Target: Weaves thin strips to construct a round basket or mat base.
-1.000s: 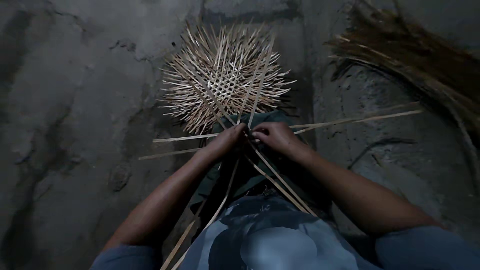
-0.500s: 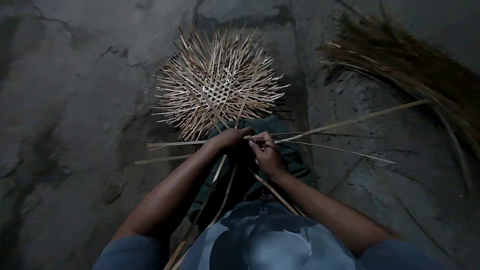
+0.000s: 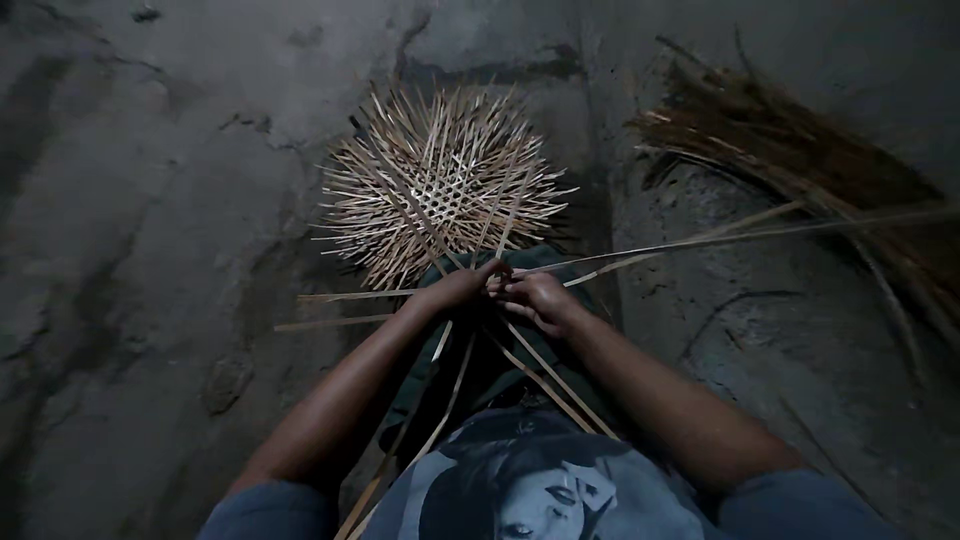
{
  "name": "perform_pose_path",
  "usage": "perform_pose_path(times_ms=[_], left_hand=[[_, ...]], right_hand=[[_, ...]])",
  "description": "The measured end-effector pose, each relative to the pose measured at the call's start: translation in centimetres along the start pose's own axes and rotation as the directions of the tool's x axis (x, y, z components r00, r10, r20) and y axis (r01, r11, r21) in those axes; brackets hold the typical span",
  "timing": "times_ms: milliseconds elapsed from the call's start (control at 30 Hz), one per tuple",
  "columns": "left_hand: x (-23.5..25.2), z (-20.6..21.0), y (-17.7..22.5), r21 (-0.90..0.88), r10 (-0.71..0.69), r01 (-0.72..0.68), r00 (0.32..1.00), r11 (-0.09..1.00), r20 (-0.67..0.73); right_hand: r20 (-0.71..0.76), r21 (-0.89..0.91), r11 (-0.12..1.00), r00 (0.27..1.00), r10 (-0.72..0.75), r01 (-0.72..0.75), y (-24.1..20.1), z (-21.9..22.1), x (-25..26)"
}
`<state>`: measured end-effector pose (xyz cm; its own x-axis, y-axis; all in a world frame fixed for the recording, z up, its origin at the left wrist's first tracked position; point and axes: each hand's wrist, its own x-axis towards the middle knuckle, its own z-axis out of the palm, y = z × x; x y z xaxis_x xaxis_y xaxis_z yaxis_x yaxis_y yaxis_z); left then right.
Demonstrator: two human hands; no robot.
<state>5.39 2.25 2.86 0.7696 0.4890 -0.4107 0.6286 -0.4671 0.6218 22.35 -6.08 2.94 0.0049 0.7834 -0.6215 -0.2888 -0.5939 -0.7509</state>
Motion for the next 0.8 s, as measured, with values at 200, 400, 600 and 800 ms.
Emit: perform_pose_path(times_ms=[200, 400, 600, 800], left_hand=[[-2.6, 1.3, 1.9, -0.066, -0.136, 0.124, 0.966, 0.990, -0.222], [-4.2, 2.9, 1.3, -0.169, -0.299, 0.252, 0.876, 0.953, -0.379], [-4.4, 3.3, -1.3, -0.272, -0.193, 0.080, 0.886, 0.959, -0.422], [-1.7, 1.1, -1.3, -0.141, -0.266, 0.239, 0.939, 0.961, -0.220]], right_hand=[[0.099, 0.021, 0.999, 0.994, -0.048, 0.046, 0.1, 1.0, -3.1], [0.283, -0.881, 0.312, 0.924, -0.256, 0.356, -4.1, 3.9, 3.4], [0.542, -0.796, 0.249, 0.833, -0.115, 0.552, -4.5, 2.2, 7.9], [0.527, -0.692, 0.398, 0.799, -0.291, 0.602, -2.4, -1.1, 5.0]])
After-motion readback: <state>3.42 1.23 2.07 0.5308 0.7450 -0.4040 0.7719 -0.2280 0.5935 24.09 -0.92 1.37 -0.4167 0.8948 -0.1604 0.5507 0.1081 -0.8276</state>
